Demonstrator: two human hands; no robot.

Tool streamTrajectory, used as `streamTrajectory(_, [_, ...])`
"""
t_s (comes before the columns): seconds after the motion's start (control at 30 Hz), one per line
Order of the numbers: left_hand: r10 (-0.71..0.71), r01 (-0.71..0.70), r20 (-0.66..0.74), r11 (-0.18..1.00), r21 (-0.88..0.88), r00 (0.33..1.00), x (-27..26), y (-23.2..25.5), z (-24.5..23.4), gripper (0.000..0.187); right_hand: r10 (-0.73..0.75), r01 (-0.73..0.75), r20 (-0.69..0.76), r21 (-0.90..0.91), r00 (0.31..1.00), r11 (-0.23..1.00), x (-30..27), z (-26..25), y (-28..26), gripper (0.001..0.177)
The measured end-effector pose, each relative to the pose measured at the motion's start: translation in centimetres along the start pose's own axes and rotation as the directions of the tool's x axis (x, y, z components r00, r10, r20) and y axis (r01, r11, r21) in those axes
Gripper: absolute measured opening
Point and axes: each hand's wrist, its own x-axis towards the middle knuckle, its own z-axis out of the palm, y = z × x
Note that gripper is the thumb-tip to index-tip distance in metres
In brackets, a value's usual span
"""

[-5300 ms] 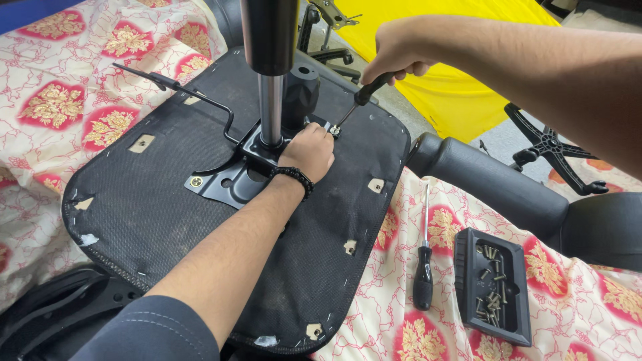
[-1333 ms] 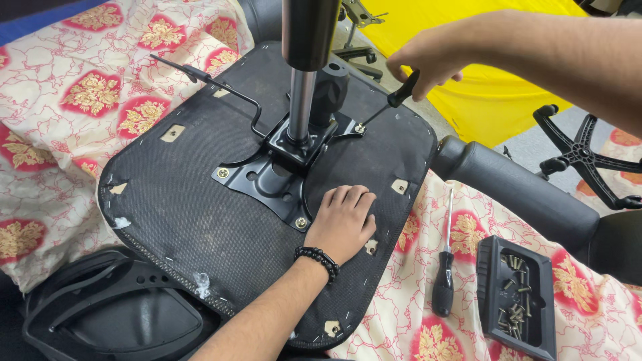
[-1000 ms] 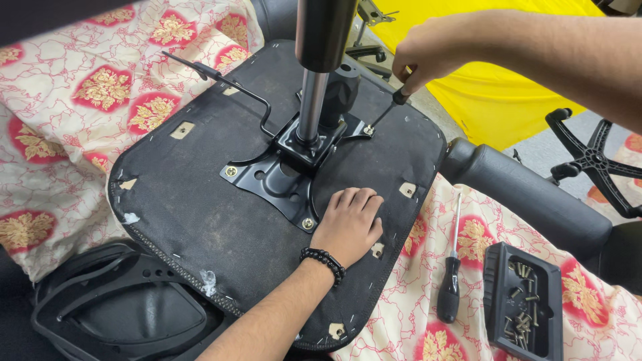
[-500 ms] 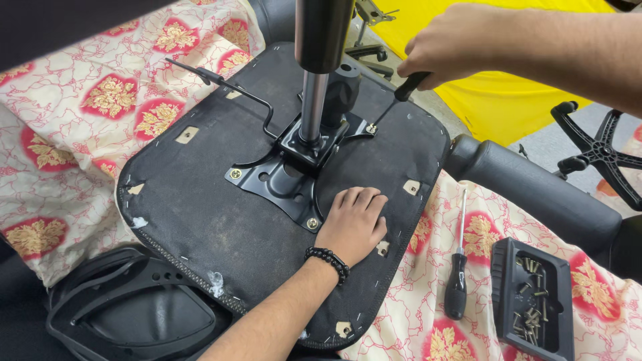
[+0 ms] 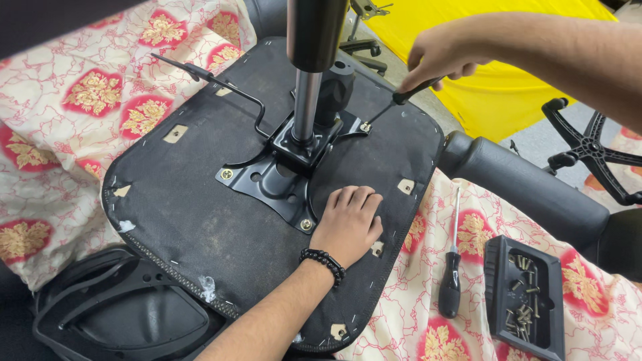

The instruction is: The person attaches a black plastic footrest to the underside of an office chair seat using a screwdriver and screws. They align the footrest, insert screws, and tighten them to secure the part to the chair.

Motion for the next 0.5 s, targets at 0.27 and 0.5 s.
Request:
streamTrajectory(0.27, [-0.012,0.012,-0.003,1.0,-0.001,1.0,0.1,0.0,0.2,0.036,-0.538,0.29,-0.073,-0.776,0.84,0.56,-3.6,-0.3,0.0,0.029])
streamTrajectory(0.5, [-0.021,0.021,0.013,1.0,0.0,1.0,0.2,0.1,0.1,0.035,-0.277,0.247,-0.089,-0.25,0.957,0.936,-1.2,0.4,0.5,0.036])
